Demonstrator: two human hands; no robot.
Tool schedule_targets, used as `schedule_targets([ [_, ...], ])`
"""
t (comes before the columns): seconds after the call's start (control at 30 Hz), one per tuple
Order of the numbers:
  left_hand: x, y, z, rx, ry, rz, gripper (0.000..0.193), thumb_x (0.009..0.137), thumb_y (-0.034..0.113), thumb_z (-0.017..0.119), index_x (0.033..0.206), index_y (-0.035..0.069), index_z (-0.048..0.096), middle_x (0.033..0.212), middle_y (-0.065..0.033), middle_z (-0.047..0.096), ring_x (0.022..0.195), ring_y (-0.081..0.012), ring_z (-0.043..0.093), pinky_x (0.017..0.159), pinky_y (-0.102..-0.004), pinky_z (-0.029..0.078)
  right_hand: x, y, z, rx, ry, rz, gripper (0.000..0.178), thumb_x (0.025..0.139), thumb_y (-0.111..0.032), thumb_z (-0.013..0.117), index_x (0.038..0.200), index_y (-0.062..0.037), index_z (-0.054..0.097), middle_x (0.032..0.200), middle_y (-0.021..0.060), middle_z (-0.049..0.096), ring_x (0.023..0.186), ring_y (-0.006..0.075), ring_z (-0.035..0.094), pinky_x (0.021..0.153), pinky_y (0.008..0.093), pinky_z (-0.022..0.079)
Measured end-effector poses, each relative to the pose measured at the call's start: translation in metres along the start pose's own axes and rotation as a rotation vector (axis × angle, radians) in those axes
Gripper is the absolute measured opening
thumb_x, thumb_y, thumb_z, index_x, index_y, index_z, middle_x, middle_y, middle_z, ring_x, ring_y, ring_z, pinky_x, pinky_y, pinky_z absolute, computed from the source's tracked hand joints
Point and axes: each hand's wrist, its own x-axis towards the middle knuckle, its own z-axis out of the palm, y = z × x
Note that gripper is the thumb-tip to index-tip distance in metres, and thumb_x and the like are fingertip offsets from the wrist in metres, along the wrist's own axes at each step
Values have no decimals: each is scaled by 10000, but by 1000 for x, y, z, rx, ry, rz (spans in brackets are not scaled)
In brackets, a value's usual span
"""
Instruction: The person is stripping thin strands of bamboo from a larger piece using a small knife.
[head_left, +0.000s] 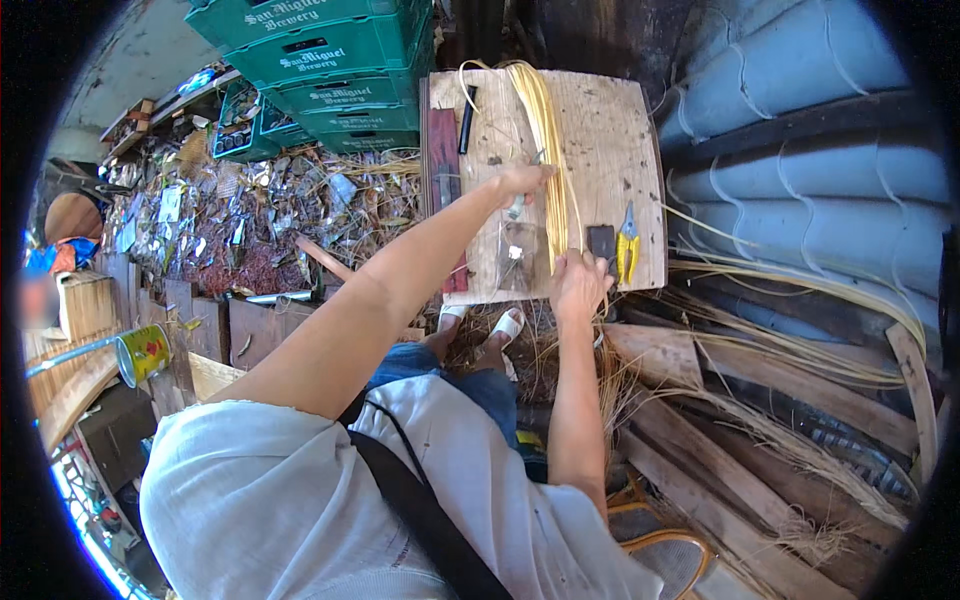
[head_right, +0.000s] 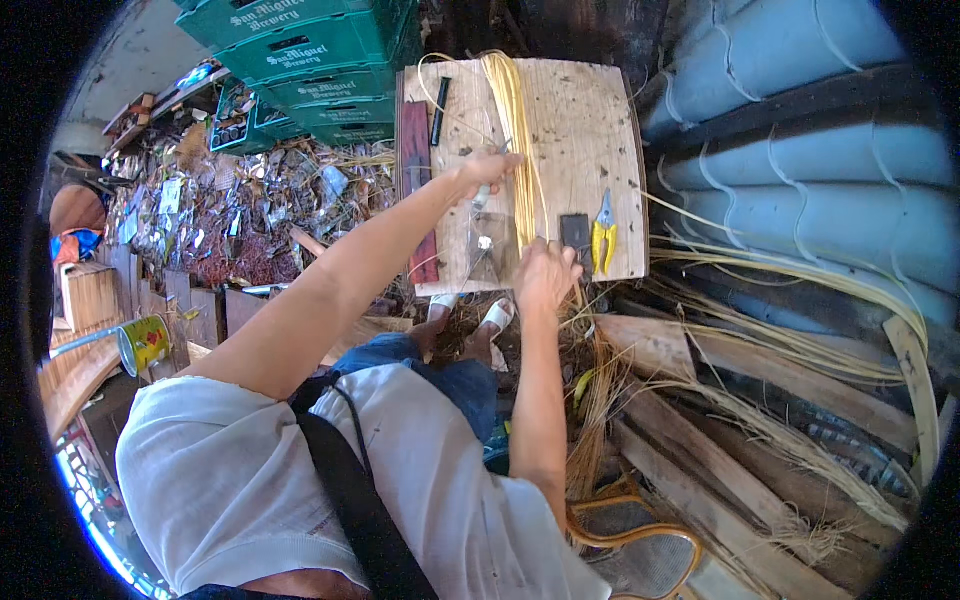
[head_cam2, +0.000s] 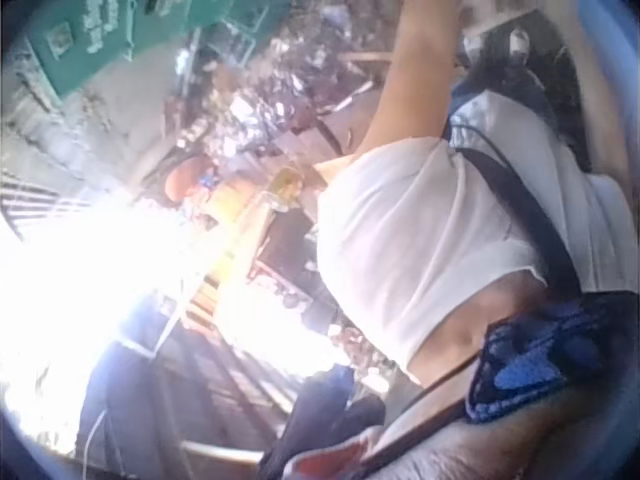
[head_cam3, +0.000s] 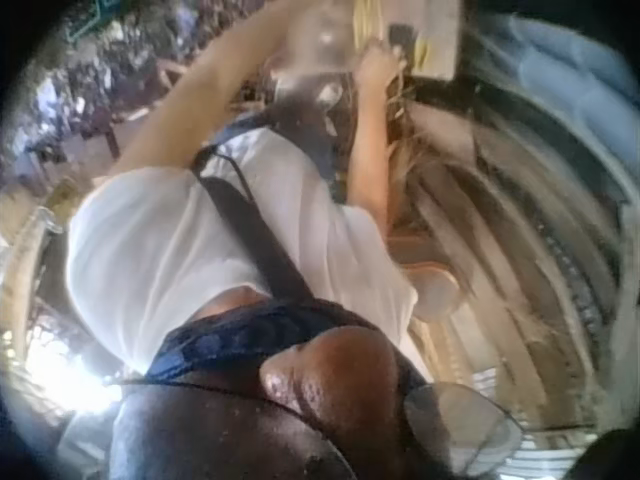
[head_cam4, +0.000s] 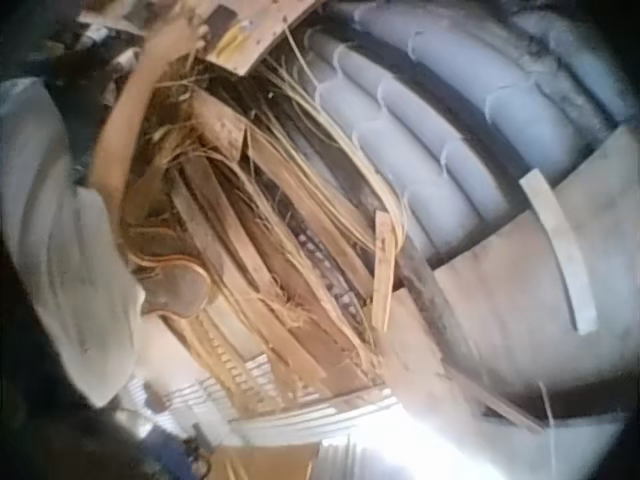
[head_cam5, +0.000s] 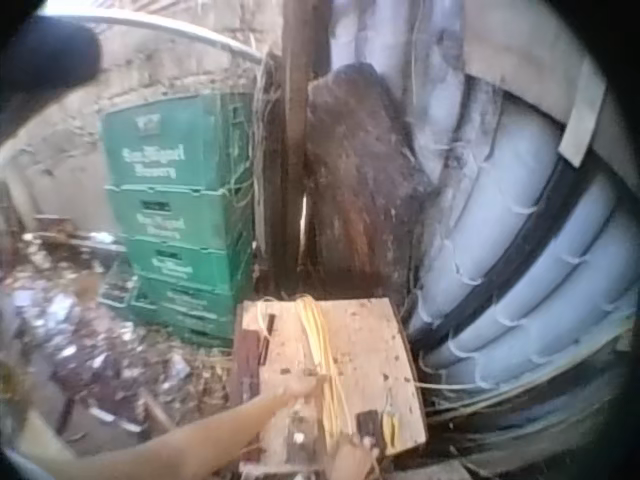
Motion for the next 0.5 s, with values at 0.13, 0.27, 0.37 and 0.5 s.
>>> schedule_targets([
  [0.13, 12, 75, -4, 127, 130, 96, 433, 835, 396, 646, 898, -32, 642, 633, -72, 567, 494, -146, 485, 468, -330, 411, 53, -3, -6, 60, 138, 35, 127, 816, -154, 599, 864, -49, 651, 897, 152, 621, 906, 330, 550, 758, 481, 425],
  [0.27, 43, 74, -36, 461, 79, 26, 524, 833, 439, 636, 936, -75, 624, 677, -76, 592, 430, -138, 452, 441, -337, 401, 107, 22, 23, 224, -57, 139, 127, 786, -161, 632, 845, -50, 650, 942, 179, 628, 971, 355, 568, 839, 510, 427],
  [0.37, 29, 43, -37, 396, 41, -1, 531, 829, 429, 641, 1008, -71, 624, 820, -89, 634, 425, -134, 441, 440, -317, 390, 100, 34, 32, 489, -35, -27, 124, 756, -168, 666, 812, -58, 657, 962, 179, 622, 958, 358, 583, 828, 498, 448],
  [0.5, -25, 9, -46, 299, -11, -33, 501, 823, 417, 643, 928, -73, 635, 838, -97, 638, 410, -126, 429, 439, -305, 387, 43, -17, -14, 75, 498, -248, 98, 764, -176, 667, 794, -83, 666, 1102, 178, 595, 838, 330, 626, 726, 409, 506],
])
